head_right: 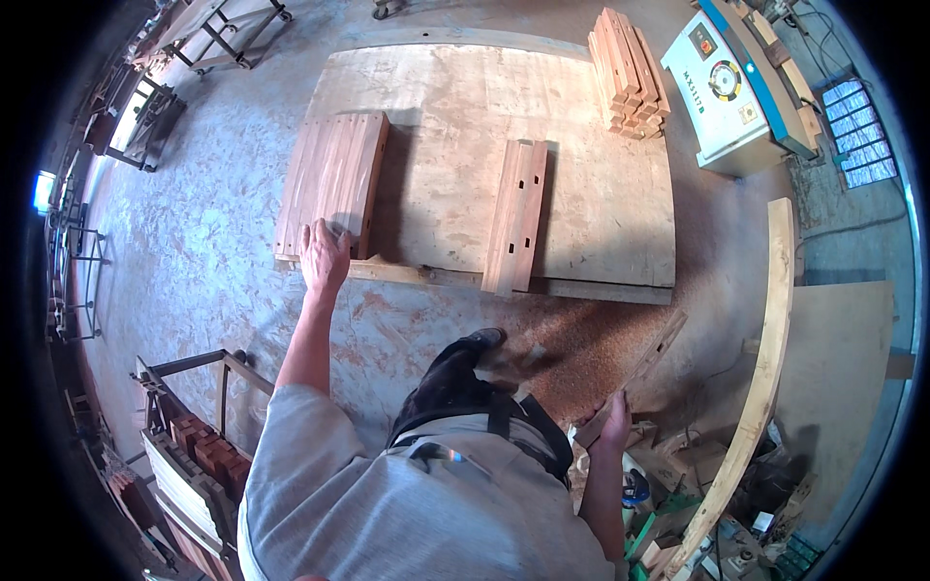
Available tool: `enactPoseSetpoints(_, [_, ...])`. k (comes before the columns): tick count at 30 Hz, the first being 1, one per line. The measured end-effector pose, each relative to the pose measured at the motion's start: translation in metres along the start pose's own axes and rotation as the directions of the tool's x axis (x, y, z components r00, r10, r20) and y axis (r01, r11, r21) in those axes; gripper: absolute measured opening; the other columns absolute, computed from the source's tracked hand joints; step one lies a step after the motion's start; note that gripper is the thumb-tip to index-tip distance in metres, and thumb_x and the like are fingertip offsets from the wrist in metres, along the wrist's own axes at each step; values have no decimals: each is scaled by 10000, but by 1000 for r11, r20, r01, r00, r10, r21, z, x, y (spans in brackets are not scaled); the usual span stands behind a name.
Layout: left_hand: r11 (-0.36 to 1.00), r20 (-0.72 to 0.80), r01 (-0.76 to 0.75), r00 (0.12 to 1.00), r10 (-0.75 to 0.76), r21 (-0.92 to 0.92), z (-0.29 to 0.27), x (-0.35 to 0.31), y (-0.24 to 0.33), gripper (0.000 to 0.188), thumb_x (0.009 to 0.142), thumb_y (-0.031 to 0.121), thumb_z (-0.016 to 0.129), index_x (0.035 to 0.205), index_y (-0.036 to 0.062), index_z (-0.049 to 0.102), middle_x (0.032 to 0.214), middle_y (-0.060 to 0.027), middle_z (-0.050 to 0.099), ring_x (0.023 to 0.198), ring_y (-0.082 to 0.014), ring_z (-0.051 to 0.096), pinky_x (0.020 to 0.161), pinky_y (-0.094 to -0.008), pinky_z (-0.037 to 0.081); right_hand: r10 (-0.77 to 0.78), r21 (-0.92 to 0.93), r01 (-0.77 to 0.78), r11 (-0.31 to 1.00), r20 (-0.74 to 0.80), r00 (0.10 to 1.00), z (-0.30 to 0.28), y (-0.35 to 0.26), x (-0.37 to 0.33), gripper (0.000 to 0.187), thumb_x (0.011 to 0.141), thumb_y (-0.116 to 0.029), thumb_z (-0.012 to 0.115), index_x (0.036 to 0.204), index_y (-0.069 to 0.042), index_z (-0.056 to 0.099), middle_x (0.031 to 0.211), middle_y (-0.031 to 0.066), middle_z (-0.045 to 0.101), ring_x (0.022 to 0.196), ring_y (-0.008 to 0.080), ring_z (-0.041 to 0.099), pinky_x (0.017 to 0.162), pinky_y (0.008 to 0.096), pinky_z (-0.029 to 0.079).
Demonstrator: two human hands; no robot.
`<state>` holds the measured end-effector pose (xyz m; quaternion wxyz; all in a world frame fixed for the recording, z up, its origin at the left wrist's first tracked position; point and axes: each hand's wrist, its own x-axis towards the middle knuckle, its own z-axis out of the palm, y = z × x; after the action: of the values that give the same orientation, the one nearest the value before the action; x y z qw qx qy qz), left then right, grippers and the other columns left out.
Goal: The person repeatedly picks up wooden planks from a workbench, places them under a green mortising machine, and operates the lever to cut mortises. After each cut, the person removes the plank and returns it to the workbench, repeating the process for multiple pieces.
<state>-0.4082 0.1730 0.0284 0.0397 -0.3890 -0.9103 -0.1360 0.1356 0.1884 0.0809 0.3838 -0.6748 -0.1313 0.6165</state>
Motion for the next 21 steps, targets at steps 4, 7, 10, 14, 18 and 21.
enactPoseSetpoints(4, [999,-46,-16,999,15,-36,0,8,-12,577,817,319,595,1203,-88,459,1221,-244,510,1222,-419,396,1063,-438,279,42,10,-42,999,-1,999,-2,0,1,355,910,-462,479,832,-116,467,645,29,492,497,165,505,432,319,448])
enactPoseSetpoints(7, [1000,-13,-14,1000,14,-22,-5,14,-21,566,823,316,581,1183,-105,463,1199,-244,525,1198,-390,431,1074,-421,277,-7,-19,7,1000,-22,1000,-1,3,0,372,907,-469,479,812,-110,473,646,29,493,498,165,506,435,316,445])
enactPoseSetpoints(10, [999,15,2,1000,-2,-38,1,15,-28,553,824,326,580,1163,-98,475,1187,-244,530,1189,-402,431,1072,-419,279,33,16,-33,999,-31,999,-11,8,8,264,906,-388,494,893,-127,460,667,40,485,503,181,501,437,338,431])
enactPoseSetpoints(14, [999,-130,-11,991,16,39,6,20,-39,532,817,332,595,1141,-76,491,1155,-231,546,1188,-413,422,1054,-434,296,61,47,-60,997,-27,998,-13,10,11,286,907,-399,490,887,-116,462,672,43,490,499,185,499,436,338,430])
enactPoseSetpoints(18, [992,-28,113,993,-111,59,-7,23,-37,547,818,356,594,1158,-60,493,1180,-237,537,1206,-413,411,1041,-440,305,54,50,-53,997,-33,998,-12,10,8,310,906,-413,486,879,-105,464,670,45,493,499,188,499,437,343,427])
enactPoseSetpoints(21, [993,-37,88,996,-85,82,-8,23,-39,560,821,368,589,1176,-52,484,1184,-238,535,1211,-410,403,1036,-449,306,75,63,-74,995,-26,997,-14,9,7,322,907,-423,480,878,-102,465,664,43,492,503,188,500,442,345,420])
